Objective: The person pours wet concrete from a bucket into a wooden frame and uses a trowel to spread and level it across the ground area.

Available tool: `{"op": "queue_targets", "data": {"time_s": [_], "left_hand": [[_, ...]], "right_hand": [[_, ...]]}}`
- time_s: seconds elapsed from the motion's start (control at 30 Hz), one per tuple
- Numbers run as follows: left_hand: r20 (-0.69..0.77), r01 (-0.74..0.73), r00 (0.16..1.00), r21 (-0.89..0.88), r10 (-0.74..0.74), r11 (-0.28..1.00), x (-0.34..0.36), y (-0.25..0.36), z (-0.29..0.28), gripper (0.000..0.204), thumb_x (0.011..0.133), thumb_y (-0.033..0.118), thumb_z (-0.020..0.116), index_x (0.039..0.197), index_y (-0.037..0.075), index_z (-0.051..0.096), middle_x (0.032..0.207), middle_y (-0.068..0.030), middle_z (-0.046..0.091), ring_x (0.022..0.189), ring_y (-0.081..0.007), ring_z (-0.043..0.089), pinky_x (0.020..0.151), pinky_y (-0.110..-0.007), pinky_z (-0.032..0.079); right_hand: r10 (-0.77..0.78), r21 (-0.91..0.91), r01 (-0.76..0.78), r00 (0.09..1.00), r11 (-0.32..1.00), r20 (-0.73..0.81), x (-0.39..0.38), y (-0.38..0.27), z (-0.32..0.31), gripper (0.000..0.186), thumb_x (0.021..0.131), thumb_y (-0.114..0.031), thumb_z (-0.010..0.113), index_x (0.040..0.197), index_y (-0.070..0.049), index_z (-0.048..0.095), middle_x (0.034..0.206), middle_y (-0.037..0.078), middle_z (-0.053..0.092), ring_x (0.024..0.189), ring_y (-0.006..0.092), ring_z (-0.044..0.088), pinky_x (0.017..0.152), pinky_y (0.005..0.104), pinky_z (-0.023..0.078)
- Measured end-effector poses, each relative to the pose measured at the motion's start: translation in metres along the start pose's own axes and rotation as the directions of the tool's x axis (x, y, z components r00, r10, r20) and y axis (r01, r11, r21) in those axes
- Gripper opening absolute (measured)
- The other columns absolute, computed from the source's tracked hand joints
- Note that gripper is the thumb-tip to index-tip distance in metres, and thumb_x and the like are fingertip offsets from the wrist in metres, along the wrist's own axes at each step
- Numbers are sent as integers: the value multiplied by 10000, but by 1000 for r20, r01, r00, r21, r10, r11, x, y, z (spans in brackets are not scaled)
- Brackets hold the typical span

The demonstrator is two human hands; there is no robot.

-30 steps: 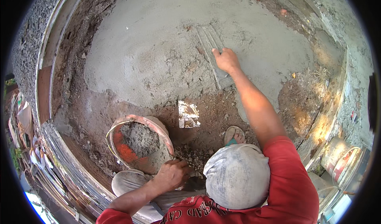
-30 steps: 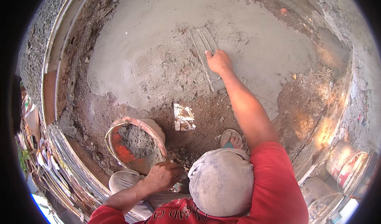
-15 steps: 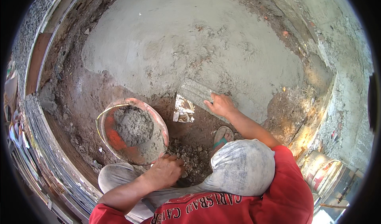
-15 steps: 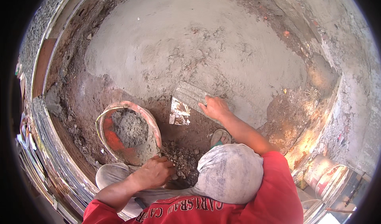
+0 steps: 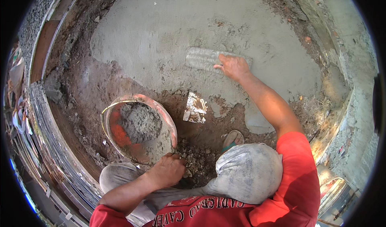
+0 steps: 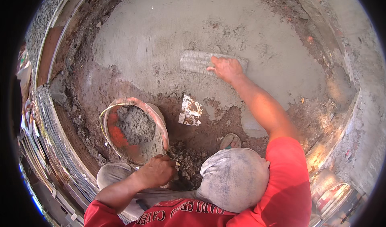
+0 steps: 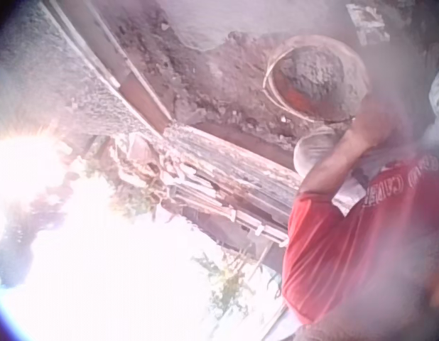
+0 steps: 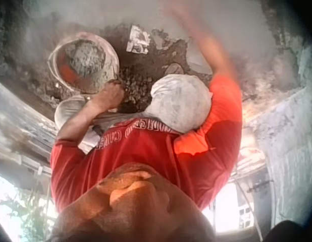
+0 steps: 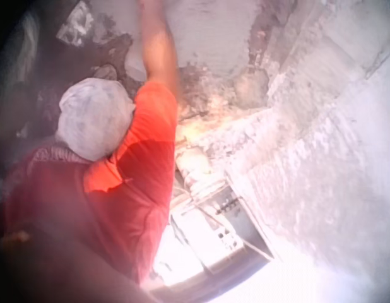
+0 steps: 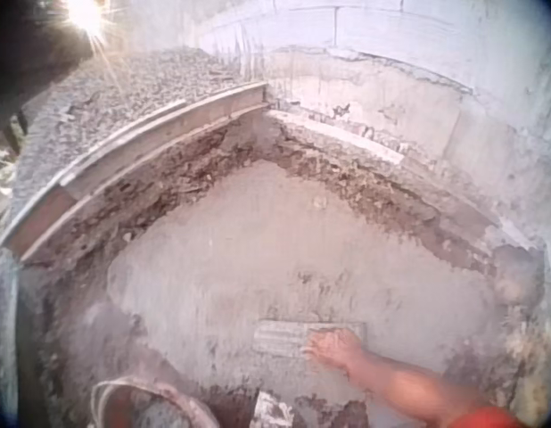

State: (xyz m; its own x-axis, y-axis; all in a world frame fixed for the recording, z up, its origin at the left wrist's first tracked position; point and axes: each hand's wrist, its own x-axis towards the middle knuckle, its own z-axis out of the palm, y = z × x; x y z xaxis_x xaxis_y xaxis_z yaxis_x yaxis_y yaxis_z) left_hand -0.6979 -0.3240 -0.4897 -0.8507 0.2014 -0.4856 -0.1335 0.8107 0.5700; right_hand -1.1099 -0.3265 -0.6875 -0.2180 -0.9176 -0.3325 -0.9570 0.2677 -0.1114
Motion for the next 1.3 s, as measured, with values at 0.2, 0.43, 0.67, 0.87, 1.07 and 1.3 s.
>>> {"op": "queue_targets", "data": {"time_s": [0.2,0.43,0.67,0.87,1.07,1.3], "left_hand": [[-52,102,993,-26,-103,994,12,-7,-21,121,828,221,685,860,112,728,909,-56,664,947,-261,672,840,-416,544],[-121,128,983,-106,-141,986,17,12,6,132,839,189,660,923,95,701,943,-82,663,952,-288,681,824,-436,559],[-154,98,983,-15,-99,995,40,20,51,129,844,160,615,921,69,666,937,-113,667,857,-322,701,763,-458,569],[-152,82,985,20,-78,996,29,18,68,152,839,171,618,938,65,665,921,-114,672,848,-316,709,739,-459,571],[-25,148,989,-17,-149,989,3,17,68,182,819,179,643,930,60,724,969,-121,706,889,-296,723,744,-426,588],[-35,153,988,163,-150,975,-13,17,117,195,873,234,595,864,98,735,906,-109,712,861,-270,708,729,-432,533]], "right_hand": [[550,152,-533,830,832,-97,59,74,-40,634,1010,-593,523,1286,-28,601,1076,164,735,966,307,725,819,448,590],[315,366,-376,924,851,218,-36,-11,-4,662,992,-528,552,1326,41,609,1216,282,672,1193,421,627,1047,492,498],[204,417,-294,947,860,247,-98,-63,30,574,977,-504,584,1191,21,673,1115,264,707,1105,430,665,965,514,528],[59,386,-141,974,912,218,-165,-115,56,571,965,-527,612,1117,21,663,909,268,721,889,449,712,807,535,566],[79,330,-93,995,939,55,-152,-86,8,591,955,-576,605,1042,6,655,758,233,712,791,440,718,696,535,570],[451,336,-397,887,854,-100,-42,20,3,549,966,-496,587,1089,30,687,972,280,717,973,443,695,866,512,562]]}}
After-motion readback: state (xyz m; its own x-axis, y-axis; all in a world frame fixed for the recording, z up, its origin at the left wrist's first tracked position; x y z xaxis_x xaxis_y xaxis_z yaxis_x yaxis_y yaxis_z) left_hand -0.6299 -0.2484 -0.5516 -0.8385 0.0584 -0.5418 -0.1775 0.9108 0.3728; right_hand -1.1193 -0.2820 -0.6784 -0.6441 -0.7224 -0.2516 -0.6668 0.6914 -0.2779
